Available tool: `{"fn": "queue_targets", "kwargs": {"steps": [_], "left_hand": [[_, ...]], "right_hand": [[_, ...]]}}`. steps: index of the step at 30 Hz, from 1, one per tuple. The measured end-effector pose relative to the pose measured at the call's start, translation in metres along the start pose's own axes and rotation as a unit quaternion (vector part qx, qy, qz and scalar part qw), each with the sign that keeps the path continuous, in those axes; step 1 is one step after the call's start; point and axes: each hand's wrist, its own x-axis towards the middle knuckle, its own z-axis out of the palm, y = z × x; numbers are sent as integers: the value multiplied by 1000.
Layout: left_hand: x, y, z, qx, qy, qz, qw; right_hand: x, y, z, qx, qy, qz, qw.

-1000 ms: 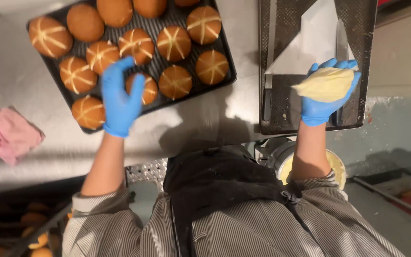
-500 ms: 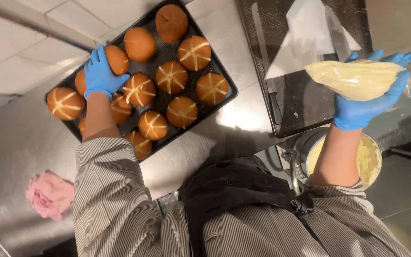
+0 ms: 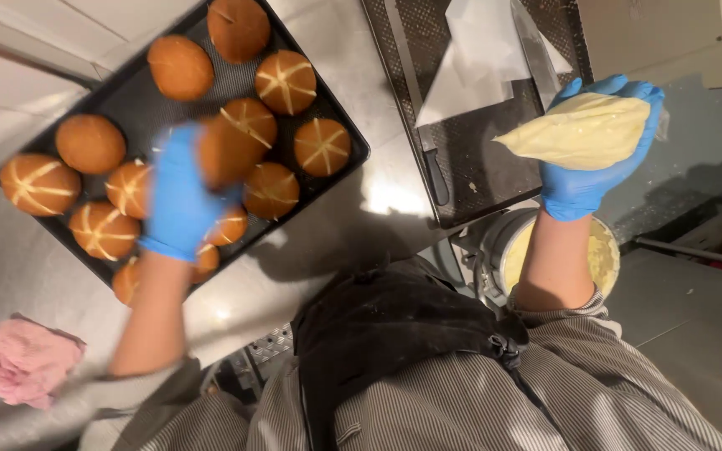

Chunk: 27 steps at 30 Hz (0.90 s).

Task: Piping white icing crosses onto hot cross buns on a baking tray.

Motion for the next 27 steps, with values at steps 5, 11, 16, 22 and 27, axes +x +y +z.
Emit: {"fn": "queue_targets", "kwargs": {"steps": [5,11,16,22,27], "left_hand": [[-74,123,126,-120,-101,-44,987],[-120,148,214,-143,-58,-122,980],[-150,159,220,-72,38,-69,994],[-151,157,224,-83,1,-83,993],[-146,149,213,-102,-18,-96,990]], "right_hand": [[6,-16,-13,387,-178,255,868],[-53,61,26,610,-192,170,750],[-42,47,26,822,-251,217,462],[-53,45,34,798,-240,325,447],[-52,20,24,752,-220,320,532]]}}
